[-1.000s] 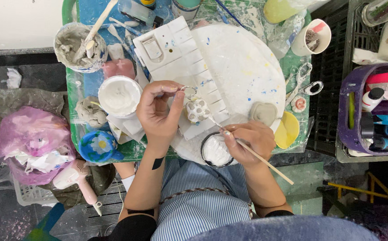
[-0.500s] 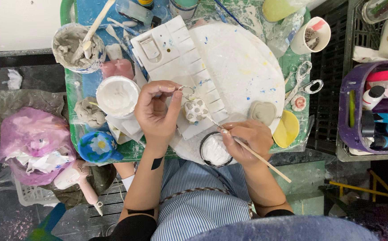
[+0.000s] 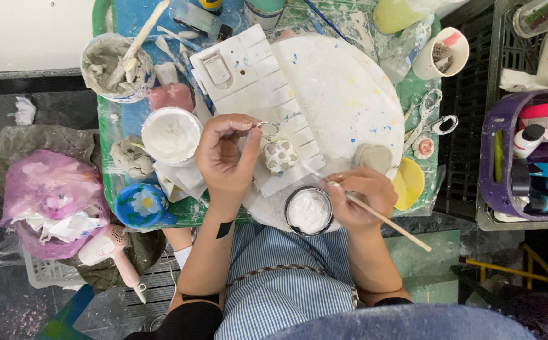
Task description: The person applies glaze to small clay pieces using a paintbrush. They hold each piece by hand while applying liquid from containers on the table and return the pieces to the work surface.
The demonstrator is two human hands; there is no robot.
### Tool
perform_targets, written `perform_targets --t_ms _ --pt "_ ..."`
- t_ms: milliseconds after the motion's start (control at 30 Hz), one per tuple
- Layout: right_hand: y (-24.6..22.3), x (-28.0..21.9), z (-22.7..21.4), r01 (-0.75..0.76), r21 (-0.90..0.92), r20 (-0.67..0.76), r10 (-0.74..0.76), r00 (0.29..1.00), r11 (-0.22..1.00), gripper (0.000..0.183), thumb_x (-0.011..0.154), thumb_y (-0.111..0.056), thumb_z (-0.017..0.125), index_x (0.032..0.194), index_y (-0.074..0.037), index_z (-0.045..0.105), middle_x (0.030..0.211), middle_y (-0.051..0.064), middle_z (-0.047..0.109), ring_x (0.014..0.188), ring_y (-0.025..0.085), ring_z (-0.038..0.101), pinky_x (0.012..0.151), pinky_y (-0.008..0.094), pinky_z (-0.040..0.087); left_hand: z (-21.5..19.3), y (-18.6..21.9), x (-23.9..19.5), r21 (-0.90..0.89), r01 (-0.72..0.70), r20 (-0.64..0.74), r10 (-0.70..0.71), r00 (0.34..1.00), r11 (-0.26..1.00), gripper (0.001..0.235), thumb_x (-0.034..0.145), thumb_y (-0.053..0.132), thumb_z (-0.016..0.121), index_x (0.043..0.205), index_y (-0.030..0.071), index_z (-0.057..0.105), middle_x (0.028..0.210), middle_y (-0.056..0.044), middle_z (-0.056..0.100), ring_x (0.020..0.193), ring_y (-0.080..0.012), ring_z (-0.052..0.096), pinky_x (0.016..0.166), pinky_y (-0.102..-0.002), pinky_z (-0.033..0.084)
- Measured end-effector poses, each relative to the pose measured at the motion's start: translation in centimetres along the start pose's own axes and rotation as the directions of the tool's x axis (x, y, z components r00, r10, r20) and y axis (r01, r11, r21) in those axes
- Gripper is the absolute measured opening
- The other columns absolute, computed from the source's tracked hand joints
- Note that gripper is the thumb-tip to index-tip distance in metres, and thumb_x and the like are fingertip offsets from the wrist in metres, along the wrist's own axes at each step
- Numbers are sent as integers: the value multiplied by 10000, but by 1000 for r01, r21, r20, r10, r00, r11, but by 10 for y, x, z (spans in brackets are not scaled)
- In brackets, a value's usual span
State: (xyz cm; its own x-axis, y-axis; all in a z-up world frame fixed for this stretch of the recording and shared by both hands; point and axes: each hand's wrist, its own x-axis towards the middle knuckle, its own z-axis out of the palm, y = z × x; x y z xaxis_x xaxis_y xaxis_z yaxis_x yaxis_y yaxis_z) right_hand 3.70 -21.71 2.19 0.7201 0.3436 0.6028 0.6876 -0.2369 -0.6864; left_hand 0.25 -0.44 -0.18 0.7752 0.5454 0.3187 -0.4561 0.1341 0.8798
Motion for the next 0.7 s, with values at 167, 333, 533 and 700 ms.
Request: perform_targets --t_ms 167,333,533,700 --pt "35 -7 -7 71 42 -128 -66 990 997 115 1004 -28 656 964 -29 548 743 137 695 705 201 749 620 285 639 7 12 -5 59 47 76 -51 996 997 215 978 -135 674 1137 -13 596 1143 -104 667 1079 -166 673 965 -298 564" --pt "69 -14 -31 132 -29 -307 -134 942 991 92 1023 -25 611 968 -24 537 710 125 652 592 192 688 523 263 531 6 24 -4 155 7 147 -30 989 988 207 954 -113 712 1113 -20 618 1107 -104 688 1040 -159 696 935 -290 578" --pt "33 -47 -21 -141 445 -395 335 855 884 69 1075 -29 529 1057 -46 464 807 95 609 552 117 602 443 210 501 3 23 1 207 -45 186 6 983 977 212 936 -102 729 1112 -16 649 1087 -100 706 995 -153 694 896 -275 574" --pt "19 -55 -11 -296 415 -326 445 834 860 85 1086 -34 534 1060 -27 453 802 91 580 537 104 564 460 217 471 -3 16 11 203 -60 221 14 975 977 198 936 -94 738 1098 -11 660 1069 -95 707 980 -142 701 885 -267 583"
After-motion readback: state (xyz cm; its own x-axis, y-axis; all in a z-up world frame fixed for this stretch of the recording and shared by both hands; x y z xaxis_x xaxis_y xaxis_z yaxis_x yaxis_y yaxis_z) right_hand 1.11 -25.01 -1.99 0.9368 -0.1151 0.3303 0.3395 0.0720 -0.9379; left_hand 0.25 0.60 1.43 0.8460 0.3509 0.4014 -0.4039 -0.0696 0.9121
